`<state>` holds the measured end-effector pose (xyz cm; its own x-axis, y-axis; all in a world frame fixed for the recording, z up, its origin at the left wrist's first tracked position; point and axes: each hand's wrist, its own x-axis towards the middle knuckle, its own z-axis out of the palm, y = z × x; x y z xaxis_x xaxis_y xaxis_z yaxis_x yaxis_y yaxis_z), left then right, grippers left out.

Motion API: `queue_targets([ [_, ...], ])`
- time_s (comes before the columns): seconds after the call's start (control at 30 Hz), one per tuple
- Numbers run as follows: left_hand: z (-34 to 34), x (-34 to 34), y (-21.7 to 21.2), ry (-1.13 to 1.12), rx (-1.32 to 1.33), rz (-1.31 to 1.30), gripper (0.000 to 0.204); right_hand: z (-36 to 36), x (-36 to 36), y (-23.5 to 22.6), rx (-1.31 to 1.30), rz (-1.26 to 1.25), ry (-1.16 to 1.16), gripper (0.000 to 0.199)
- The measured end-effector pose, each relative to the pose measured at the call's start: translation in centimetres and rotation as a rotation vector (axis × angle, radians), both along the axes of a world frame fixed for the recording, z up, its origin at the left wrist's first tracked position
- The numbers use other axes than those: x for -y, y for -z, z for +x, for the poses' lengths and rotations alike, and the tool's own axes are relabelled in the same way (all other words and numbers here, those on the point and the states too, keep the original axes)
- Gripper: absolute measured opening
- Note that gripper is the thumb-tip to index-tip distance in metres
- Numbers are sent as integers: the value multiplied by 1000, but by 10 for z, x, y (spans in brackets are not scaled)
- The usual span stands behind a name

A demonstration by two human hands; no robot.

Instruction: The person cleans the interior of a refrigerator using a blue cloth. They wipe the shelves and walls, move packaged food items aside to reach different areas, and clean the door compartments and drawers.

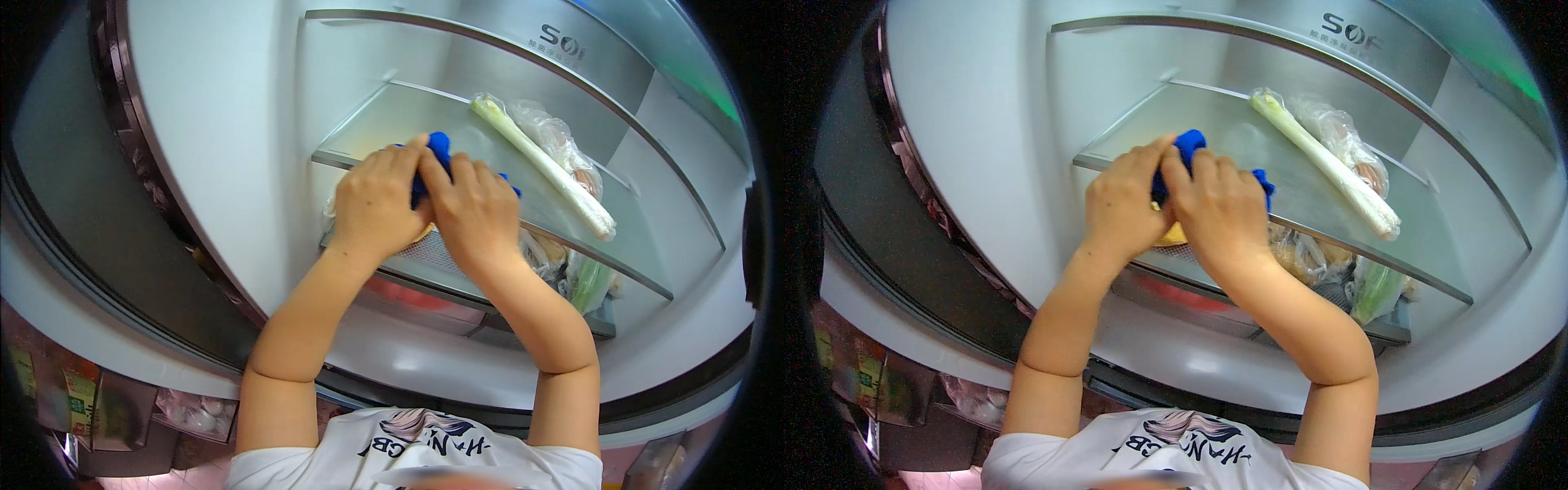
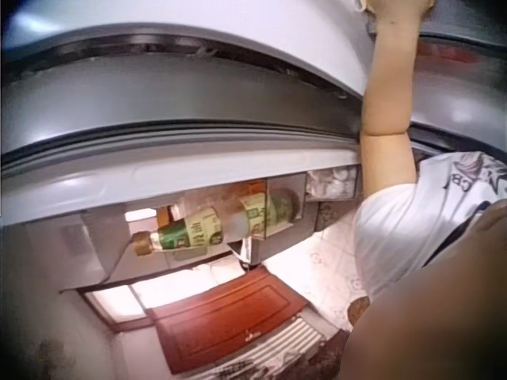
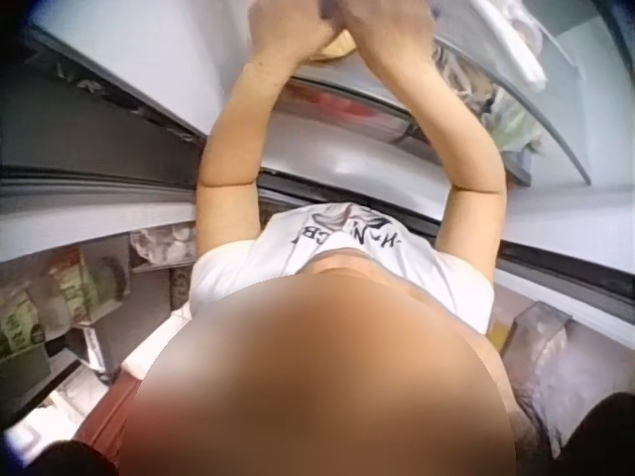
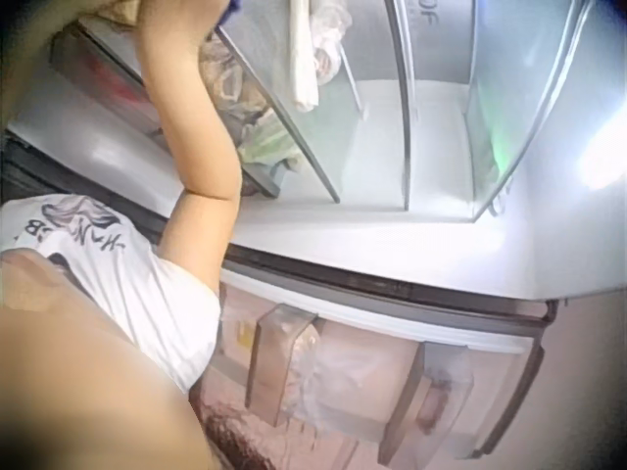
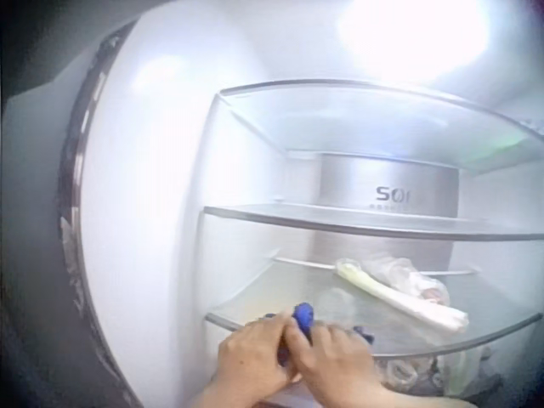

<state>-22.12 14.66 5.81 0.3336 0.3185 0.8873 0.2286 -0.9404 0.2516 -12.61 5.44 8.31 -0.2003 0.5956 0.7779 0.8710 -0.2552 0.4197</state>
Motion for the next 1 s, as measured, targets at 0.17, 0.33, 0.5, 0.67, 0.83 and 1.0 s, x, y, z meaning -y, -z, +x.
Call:
queue_targets([
  [0.17, -24, -28, 2, -185, -4, 18, 47, -20, -51, 10, -1, 26, -38, 28],
  [0.33, -31, -33, 3, -251, 9, 4, 44, -33, -62, 6, -74, -26, -24, 39],
  [0.5, -28, -30, 5, -266, -2, 52, 44, -22, -56, 10, -90, 13, -200, 35],
  [0.67, -21, -15, 4, -257, -70, 102, 52, -6, -32, 8, -130, -47, -247, 45],
  [0.83, -4, 16, 1, -191, -95, 147, 56, 17, 8, 7, -161, -17, -246, 45],
  [1.0, 25, 52, -2, -79, -102, 183, 57, 40, 56, 8, -174, 21, -147, 43],
])
